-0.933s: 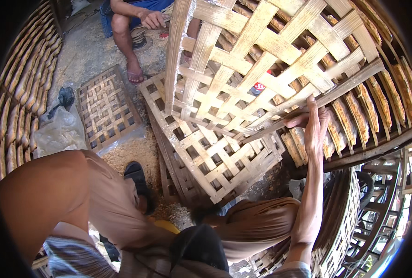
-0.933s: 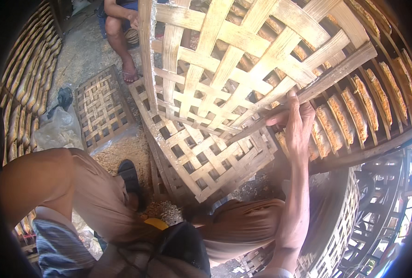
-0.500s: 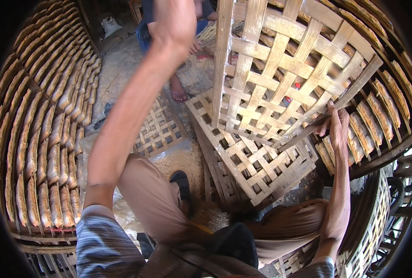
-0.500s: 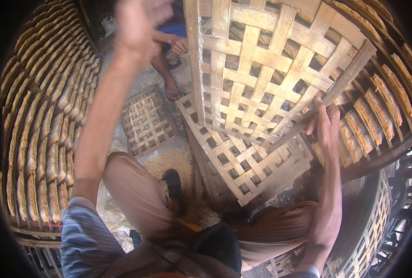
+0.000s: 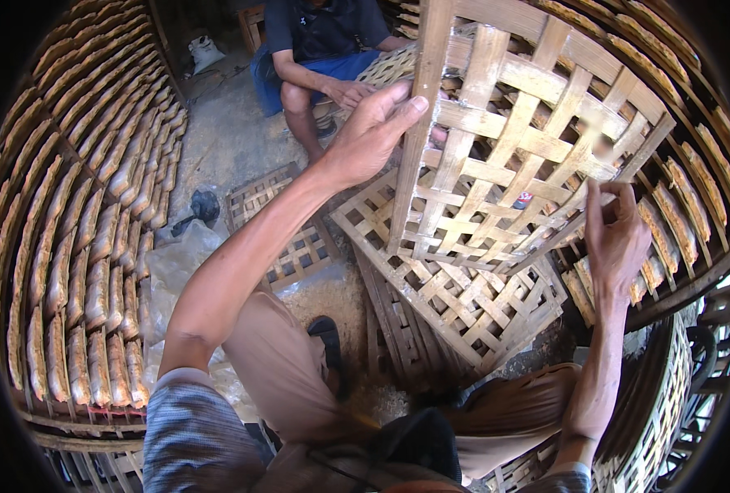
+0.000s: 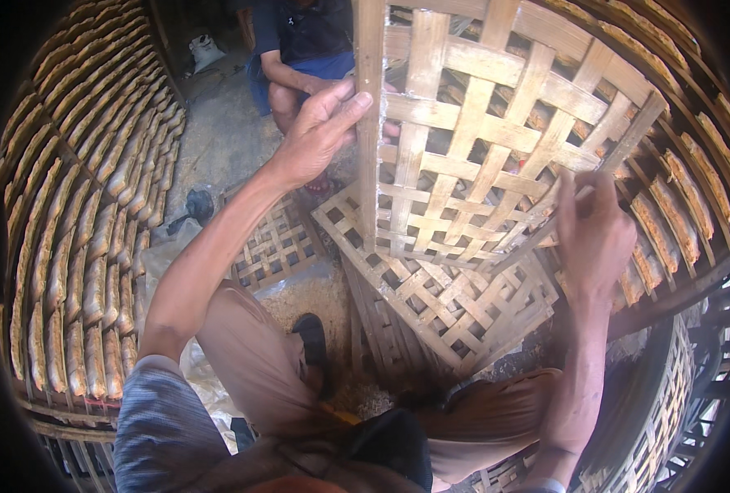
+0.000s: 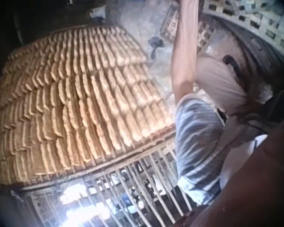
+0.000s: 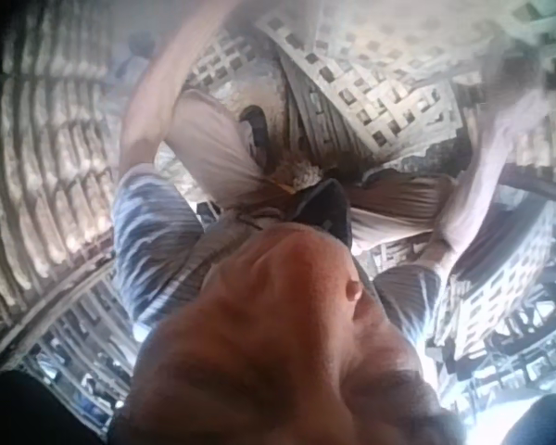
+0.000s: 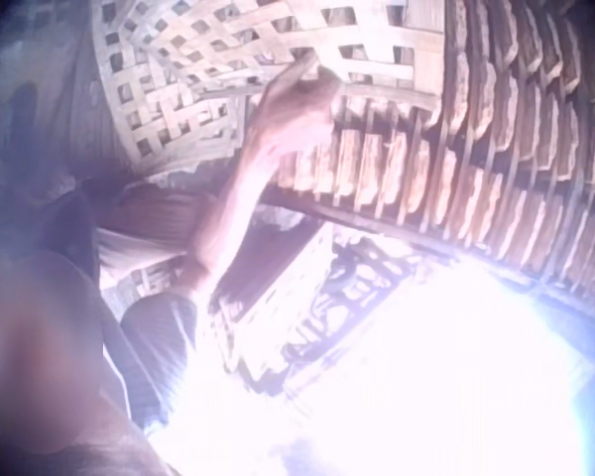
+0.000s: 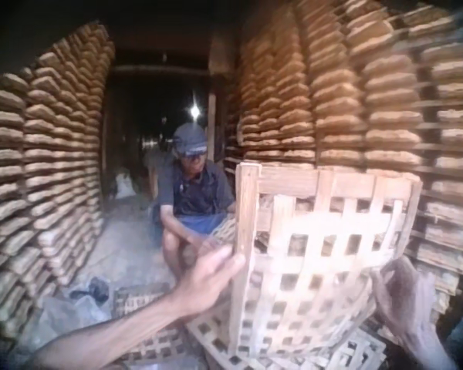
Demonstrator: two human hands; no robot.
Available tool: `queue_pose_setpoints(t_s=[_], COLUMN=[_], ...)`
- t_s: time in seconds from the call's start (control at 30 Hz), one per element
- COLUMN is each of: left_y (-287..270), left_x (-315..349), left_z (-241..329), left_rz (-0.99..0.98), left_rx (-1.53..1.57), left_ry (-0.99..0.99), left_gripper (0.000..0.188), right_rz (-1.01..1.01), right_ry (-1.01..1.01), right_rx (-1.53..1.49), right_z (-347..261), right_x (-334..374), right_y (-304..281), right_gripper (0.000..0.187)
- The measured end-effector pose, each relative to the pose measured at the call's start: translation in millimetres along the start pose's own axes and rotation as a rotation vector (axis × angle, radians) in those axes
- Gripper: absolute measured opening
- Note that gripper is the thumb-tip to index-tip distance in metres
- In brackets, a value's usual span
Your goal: The person sits on the floor and assembles a wooden lattice frame by hand, aligning and interlocking slats. They repeatedly adjust the frame and press the joints together to secure the structure.
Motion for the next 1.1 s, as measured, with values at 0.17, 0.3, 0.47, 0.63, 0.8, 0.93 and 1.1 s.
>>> queue_pose_setpoints(t_s=[0.17,0.3,0.47,0.63,0.8,0.93,1.1], left_y=[1,5,4,7,6,-5,0], left_x=[1,1,2,2,-1,-1,0], left_z=[0,-3,-5,-5,-7,-14,-12], left_rz=[0.014,-0.004,-0.021,-0.03,0.0,0.016,0.009], left_rx=[-0.003,0.043,0.112,0.067,0.049,0.054,0.079], left_ry=[0.028,0.049,0.071,0.078,0.121,0.112,0.049], left_gripper=[0.045,0.045,0.044,0.041,0.041,0.042,0.042], right_rz=[0.215,0.048,0.03,0.18,0.219,-0.138,-0.238], right_ry=[-0.537,-0.622,-0.689,-0.798,-0.737,-0.604,-0.554], right_rx=[-0.327,-0.277,-0.302,-0.2,-0.103,-0.016,-0.384], right_z=[-124,-154,-156,-152,-135,-124,-139], right_x=[-14,-51,-63,-52,-48,-49,-35], right_y=[-7,3,13,9,12,16,6], right_gripper=[0.019,0.027,0.027,0.02,0.013,0.027,0.028])
Point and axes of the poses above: each hand's wrist, its own x-axis away from the middle knuckle, its own y-axis out of the palm, z = x × y, the point moved 7 cm from there along -x, towards the middle knuckle, and after that the axes turned 7 degrees about x, right-handed, at the moved point
